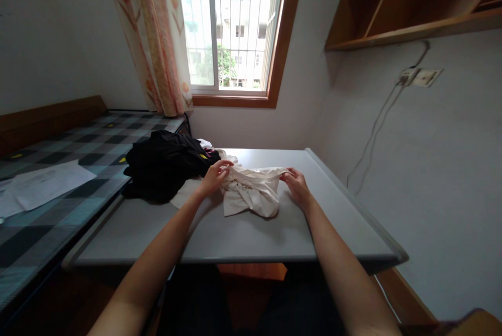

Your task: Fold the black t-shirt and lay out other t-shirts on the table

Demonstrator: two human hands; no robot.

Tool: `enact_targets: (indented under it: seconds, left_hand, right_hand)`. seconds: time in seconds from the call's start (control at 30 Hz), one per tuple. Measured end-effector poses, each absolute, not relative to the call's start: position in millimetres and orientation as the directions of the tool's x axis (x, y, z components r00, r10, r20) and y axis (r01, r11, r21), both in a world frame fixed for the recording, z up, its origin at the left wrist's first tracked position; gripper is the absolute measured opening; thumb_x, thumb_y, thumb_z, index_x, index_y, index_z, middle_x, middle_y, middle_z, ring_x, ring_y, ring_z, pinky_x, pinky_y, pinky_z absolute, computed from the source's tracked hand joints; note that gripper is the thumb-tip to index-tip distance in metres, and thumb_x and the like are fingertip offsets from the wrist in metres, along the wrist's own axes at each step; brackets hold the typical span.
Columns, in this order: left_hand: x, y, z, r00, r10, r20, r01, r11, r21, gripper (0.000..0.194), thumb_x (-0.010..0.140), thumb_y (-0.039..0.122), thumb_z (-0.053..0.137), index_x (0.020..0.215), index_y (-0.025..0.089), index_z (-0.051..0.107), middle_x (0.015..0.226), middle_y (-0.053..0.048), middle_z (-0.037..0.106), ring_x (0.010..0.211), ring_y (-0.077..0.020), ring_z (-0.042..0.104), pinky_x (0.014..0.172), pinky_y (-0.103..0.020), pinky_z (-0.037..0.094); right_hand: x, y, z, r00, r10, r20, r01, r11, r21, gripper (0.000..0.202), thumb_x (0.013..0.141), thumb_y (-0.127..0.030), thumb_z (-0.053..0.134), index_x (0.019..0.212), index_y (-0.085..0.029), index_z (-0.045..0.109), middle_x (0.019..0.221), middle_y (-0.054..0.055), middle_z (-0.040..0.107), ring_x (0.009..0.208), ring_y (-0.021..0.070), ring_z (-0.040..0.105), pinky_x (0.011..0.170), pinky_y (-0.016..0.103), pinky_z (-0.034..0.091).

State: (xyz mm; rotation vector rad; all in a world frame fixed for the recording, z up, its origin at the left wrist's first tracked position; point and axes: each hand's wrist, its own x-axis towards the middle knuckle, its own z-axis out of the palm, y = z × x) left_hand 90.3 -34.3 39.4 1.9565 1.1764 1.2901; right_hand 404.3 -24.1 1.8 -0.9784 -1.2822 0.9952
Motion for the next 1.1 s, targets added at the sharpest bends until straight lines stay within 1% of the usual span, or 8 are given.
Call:
enact_targets:
  seconds: [0.13, 0.23, 0.47, 0.6, 0.73, 0.9, 1.0, 1.1]
  left_hand:
    - [89, -34, 39, 0.148, 0.790, 0.595, 0.495, -0.580, 0.647, 0.032, 0.082, 0.005, 0.043, 0.090, 0.018, 0.070, 0.088, -0.003, 0.058, 0.080, -0.0139, 0.057, 0.079, -0.026, 0.048]
    - [88, -34, 37, 0.177, 0.758, 0.627, 0.535, -0.609, 0.585, 0.036, 0.083, 0.002, 0.039, 0.087, 0.019, 0.071, 0.091, -0.004, 0.054, 0.083, -0.0143, 0.056, 0.080, -0.027, 0.048]
    - [86, -36, 30, 0.357, 0.706, 0.612, 0.552, -0.688, 0.471, 0.024, 0.084, 0.016, 0.058, 0.102, 0.023, 0.071, 0.107, -0.006, 0.051, 0.086, -0.0148, 0.057, 0.087, -0.031, 0.048]
    - [85, -36, 30, 0.405, 0.708, 0.579, 0.580, -0.688, 0.436, 0.016, 0.083, 0.019, 0.062, 0.094, 0.024, 0.073, 0.110, -0.005, 0.055, 0.086, -0.0154, 0.059, 0.089, -0.033, 0.047]
    - [88, -38, 28, 0.375, 0.745, 0.552, 0.708, -0.614, 0.348, 0.011, 0.084, 0.024, 0.063, 0.087, 0.025, 0.074, 0.105, -0.005, 0.060, 0.088, -0.0183, 0.059, 0.090, -0.037, 0.045]
    - [102, -47, 24, 0.405, 0.710, 0.576, 0.759, -0.612, 0.222, 0.021, 0.087, 0.020, 0.058, 0.101, 0.027, 0.072, 0.127, -0.008, 0.057, 0.121, -0.0283, 0.047, 0.103, -0.047, 0.032]
    - [115, -53, 22, 0.533, 0.663, 0.525, 0.684, -0.703, 0.195, 0.037, 0.084, 0.011, 0.055, 0.115, 0.026, 0.068, 0.137, -0.008, 0.055, 0.130, -0.0276, 0.041, 0.108, -0.048, 0.026]
    - [125, -56, 20, 0.611, 0.638, 0.469, 0.619, -0.754, 0.220, 0.050, 0.083, 0.006, 0.052, 0.128, 0.027, 0.061, 0.137, -0.008, 0.056, 0.127, -0.0258, 0.048, 0.108, -0.047, 0.027]
  right_hand:
    - [401, -25, 5, 0.120, 0.942, 0.314, -0.059, 0.323, -0.945, 0.039, 0.068, -0.042, 0.067, 0.099, -0.024, 0.051, 0.076, -0.002, 0.061, 0.068, 0.0149, 0.059, 0.071, 0.034, 0.052]
    - [400, -23, 6, 0.157, 0.910, 0.383, 0.049, 0.380, -0.923, 0.031, 0.071, -0.041, 0.061, 0.096, -0.023, 0.055, 0.074, -0.001, 0.058, 0.066, 0.0141, 0.054, 0.062, 0.029, 0.048]
    - [400, -23, -1, 0.034, 0.902, 0.431, 0.330, 0.397, -0.856, 0.031, 0.072, -0.034, 0.051, 0.096, -0.020, 0.064, 0.091, 0.005, 0.061, 0.066, 0.0141, 0.050, 0.061, 0.029, 0.044]
    - [400, -28, -1, -0.014, 0.868, 0.496, 0.493, 0.438, -0.752, 0.031, 0.074, -0.037, 0.059, 0.099, -0.019, 0.068, 0.088, 0.005, 0.056, 0.066, 0.0147, 0.047, 0.063, 0.031, 0.045]
    - [401, -28, -3, -0.084, 0.864, 0.496, 0.592, 0.444, -0.673, 0.031, 0.076, -0.045, 0.064, 0.093, -0.021, 0.072, 0.083, 0.004, 0.050, 0.068, 0.0160, 0.047, 0.066, 0.032, 0.048]
    - [403, -24, -8, -0.128, 0.886, 0.446, 0.596, 0.428, -0.679, 0.038, 0.076, -0.056, 0.066, 0.090, -0.023, 0.076, 0.092, 0.006, 0.048, 0.086, 0.0205, 0.052, 0.081, 0.036, 0.050]
    - [400, -25, -8, -0.137, 0.869, 0.476, 0.648, 0.442, -0.620, 0.034, 0.075, -0.055, 0.068, 0.090, -0.026, 0.078, 0.105, 0.009, 0.049, 0.106, 0.0259, 0.049, 0.101, 0.044, 0.039]
    - [394, -28, -7, -0.163, 0.861, 0.483, 0.726, 0.436, -0.532, 0.027, 0.077, -0.051, 0.069, 0.092, -0.031, 0.079, 0.118, 0.009, 0.048, 0.116, 0.0292, 0.044, 0.107, 0.050, 0.030]
